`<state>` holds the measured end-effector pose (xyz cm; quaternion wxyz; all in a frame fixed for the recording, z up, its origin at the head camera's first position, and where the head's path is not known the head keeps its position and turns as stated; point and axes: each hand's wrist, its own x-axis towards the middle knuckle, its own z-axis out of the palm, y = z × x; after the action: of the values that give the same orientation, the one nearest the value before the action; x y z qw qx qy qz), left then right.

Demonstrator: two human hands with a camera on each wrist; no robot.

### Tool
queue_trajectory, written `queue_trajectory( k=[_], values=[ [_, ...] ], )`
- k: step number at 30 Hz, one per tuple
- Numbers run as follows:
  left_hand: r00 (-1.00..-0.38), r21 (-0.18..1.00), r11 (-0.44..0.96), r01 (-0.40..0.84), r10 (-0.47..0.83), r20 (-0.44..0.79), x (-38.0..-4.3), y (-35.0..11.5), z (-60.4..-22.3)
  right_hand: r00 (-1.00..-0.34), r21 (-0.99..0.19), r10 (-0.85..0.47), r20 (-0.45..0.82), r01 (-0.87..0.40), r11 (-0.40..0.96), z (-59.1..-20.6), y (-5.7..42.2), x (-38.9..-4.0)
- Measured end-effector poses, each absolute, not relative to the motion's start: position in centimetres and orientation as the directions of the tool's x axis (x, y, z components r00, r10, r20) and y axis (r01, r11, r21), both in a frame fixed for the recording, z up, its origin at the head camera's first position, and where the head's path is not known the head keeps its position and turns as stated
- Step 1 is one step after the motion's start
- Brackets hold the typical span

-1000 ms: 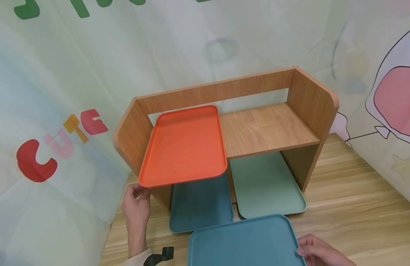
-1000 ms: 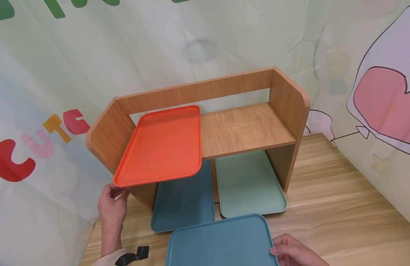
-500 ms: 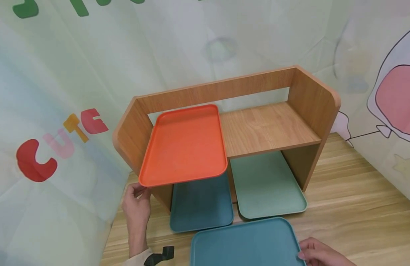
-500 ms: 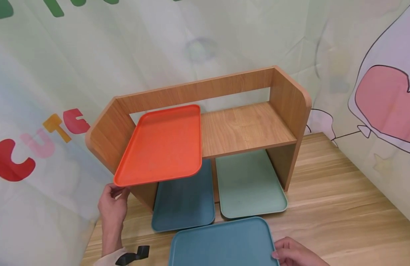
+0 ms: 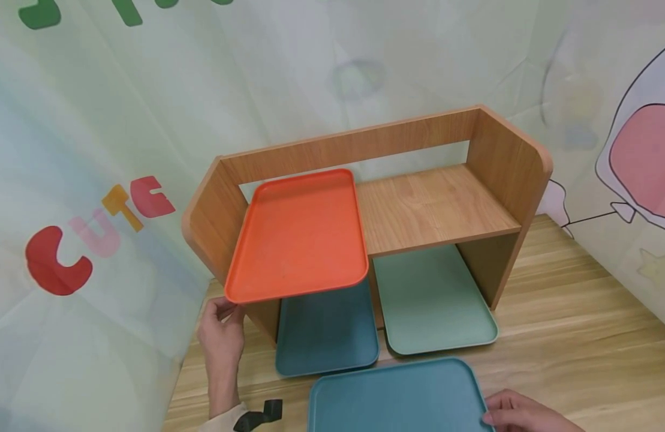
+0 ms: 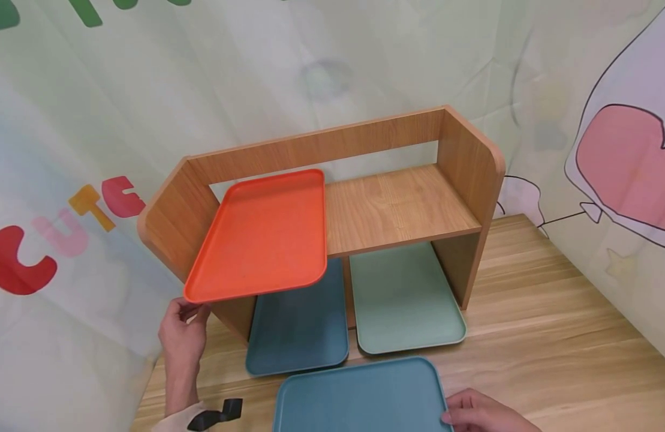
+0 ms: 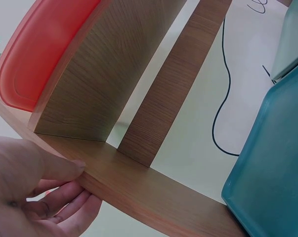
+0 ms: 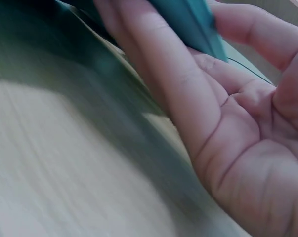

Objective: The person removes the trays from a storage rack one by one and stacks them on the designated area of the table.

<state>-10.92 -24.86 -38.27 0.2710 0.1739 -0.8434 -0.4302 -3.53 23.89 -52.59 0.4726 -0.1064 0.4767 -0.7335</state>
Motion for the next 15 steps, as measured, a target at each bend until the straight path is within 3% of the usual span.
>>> queue_trajectory(
  k=[3, 15],
  values=[
    [-0.793, 0.819, 0.57, -0.063, -0.527, 0.306, -10.96, -24.89, -38.27, -0.503, -0.823, -0.823, -0.266, 0.563, -0.079, -52.51, 23.73, -3.93],
    [-0.791, 0.821, 0.57, -0.038, -0.519, 0.324, -10.92, -24.94, -38.31, -0.588, -0.913, -0.748, -0.308, 0.404, 0.058, -51.93, 23.62, -4.2]
  ],
)
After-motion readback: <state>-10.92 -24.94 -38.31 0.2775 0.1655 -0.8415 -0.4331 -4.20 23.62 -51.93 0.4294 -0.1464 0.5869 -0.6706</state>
